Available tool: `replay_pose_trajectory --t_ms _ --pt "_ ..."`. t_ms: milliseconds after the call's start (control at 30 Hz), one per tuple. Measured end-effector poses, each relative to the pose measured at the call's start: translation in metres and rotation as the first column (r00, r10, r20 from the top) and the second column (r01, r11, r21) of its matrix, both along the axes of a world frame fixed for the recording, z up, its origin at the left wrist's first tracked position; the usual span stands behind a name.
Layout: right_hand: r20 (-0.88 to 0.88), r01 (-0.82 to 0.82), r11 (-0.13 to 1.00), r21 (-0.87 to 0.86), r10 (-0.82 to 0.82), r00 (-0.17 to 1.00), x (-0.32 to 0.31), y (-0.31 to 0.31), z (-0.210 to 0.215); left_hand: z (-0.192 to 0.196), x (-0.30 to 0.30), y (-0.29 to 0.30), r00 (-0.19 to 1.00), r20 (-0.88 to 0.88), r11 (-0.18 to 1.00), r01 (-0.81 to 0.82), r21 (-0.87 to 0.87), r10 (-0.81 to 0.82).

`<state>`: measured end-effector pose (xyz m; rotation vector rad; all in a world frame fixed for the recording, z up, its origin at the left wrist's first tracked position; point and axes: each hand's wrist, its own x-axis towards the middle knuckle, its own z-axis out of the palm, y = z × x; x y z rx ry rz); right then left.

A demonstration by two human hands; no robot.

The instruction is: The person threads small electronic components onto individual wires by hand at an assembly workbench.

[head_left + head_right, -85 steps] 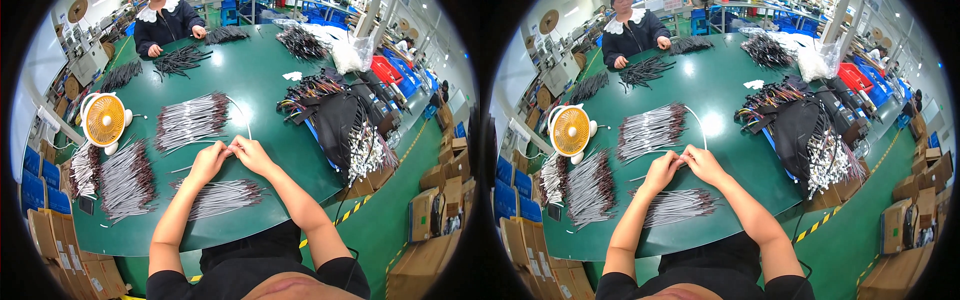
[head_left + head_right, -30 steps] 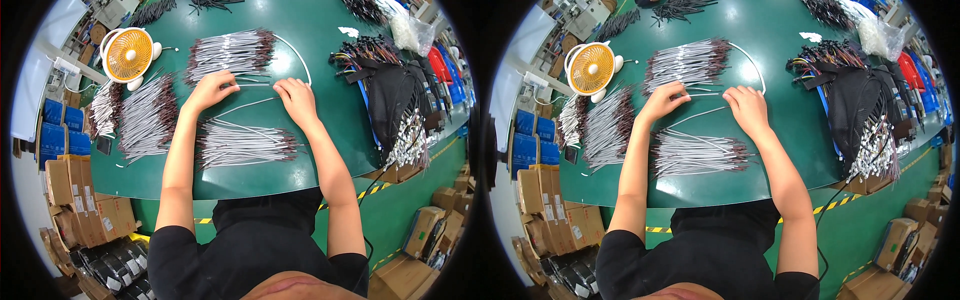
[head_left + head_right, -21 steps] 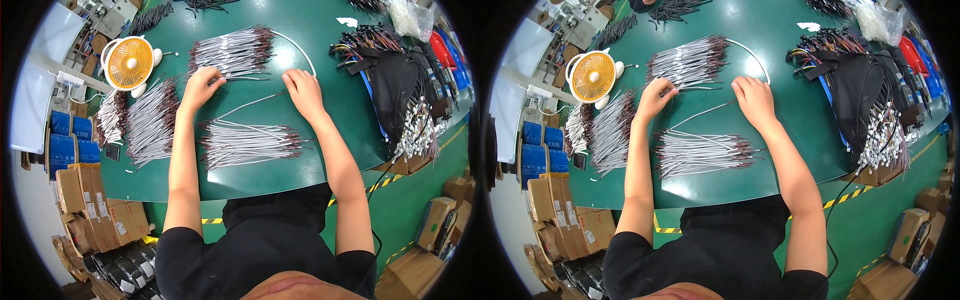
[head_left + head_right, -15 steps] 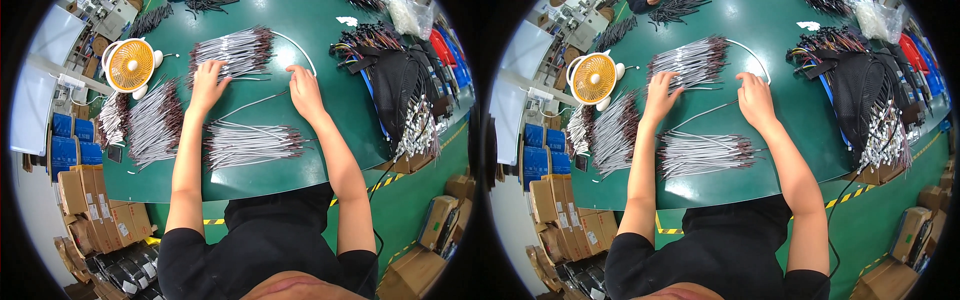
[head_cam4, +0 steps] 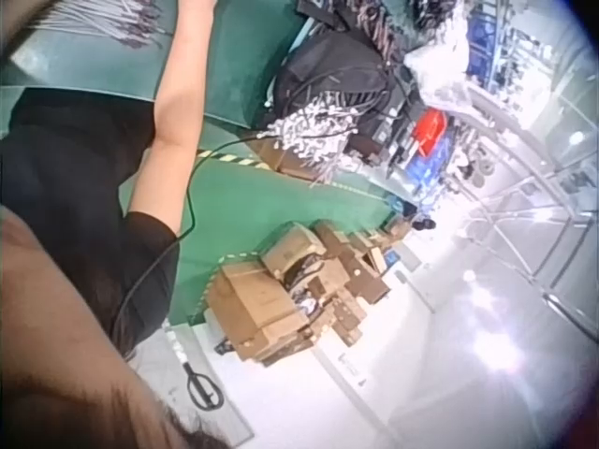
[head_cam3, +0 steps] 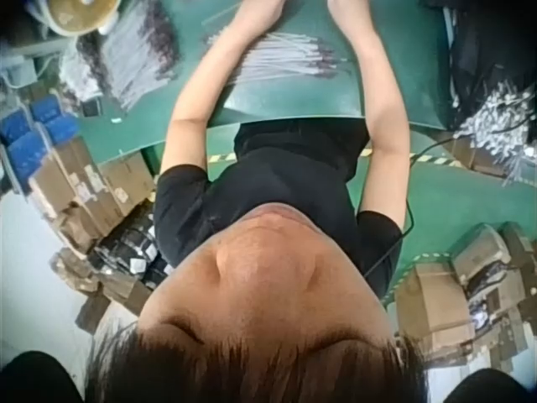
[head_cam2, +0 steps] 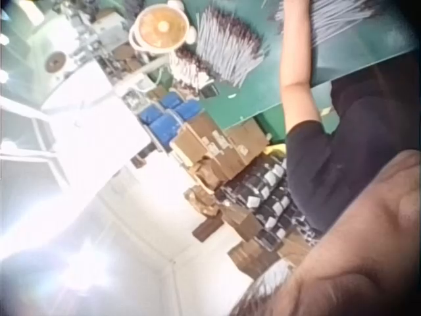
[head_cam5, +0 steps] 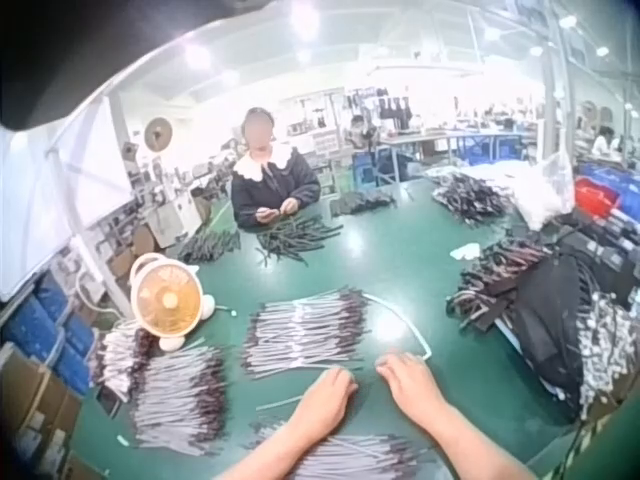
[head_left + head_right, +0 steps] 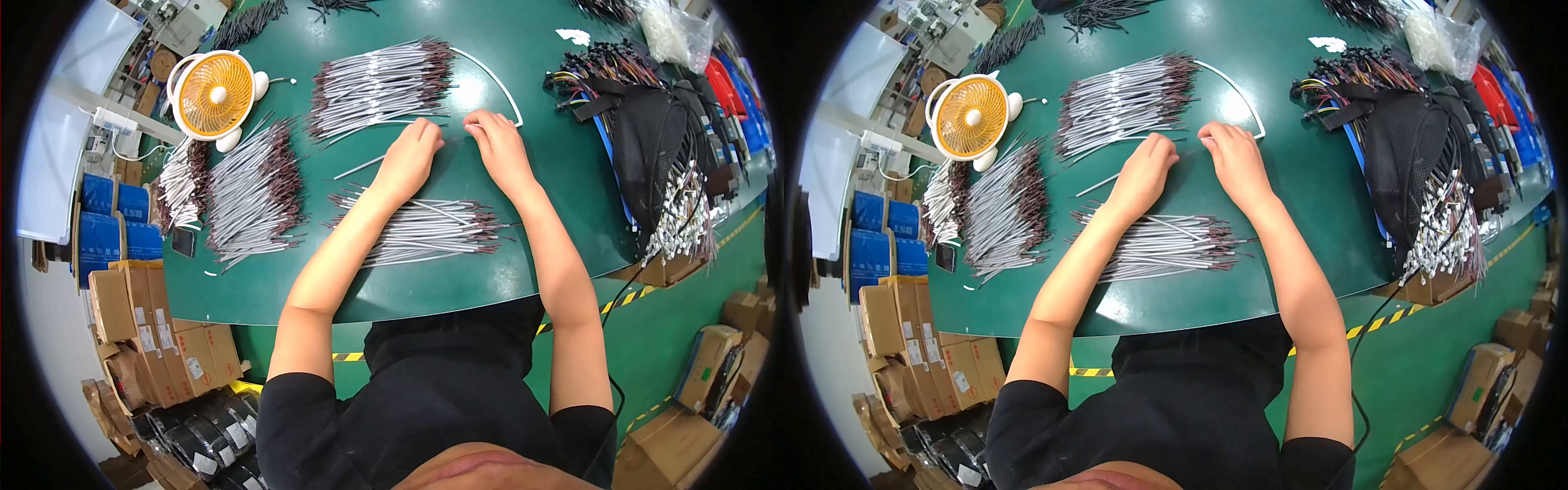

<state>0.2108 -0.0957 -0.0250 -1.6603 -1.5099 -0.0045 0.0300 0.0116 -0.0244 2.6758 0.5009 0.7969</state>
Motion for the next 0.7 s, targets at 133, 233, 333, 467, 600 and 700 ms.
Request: replay_pose_trajectory --t_ms 133,233,333,467,600,700 --pt "-0.027 -0.010 1.000 -0.003 0.010 1.000 -0.003 -0.002 0.004 0.003 0.002 -0.005 0.992 0.118 0.994 -0.037 -0.107 0.050" --pt "-0.097 -0.035 0.999 -0.014 0.033 0.995 -0.006 -0.002 0.006 0.012 -0.001 -0.008 0.996 0.033 0.976 -0.071 -0.207 0.080" --pt "-0.077 -0.058 0.997 -0.055 0.053 0.996 -0.006 -0.002 0.006 0.013 -0.003 -0.005 0.992 0.060 0.963 -0.093 -0.252 0.111" --pt "-0.090 -0.112 0.991 -0.071 0.105 0.990 -0.006 -0.001 0.005 0.006 -0.002 0.002 0.988 0.137 0.918 -0.014 -0.397 0.074" --pt "-0.119 -0.120 0.992 -0.034 0.116 0.986 -0.010 -0.001 0.004 0.006 -0.002 0.004 0.986 0.162 0.830 0.050 -0.556 0.049" --pt "-0.211 -0.110 0.989 -0.101 0.087 0.974 -0.013 -0.002 0.008 0.004 -0.002 0.005 0.981 0.191 0.788 0.097 -0.608 0.027"
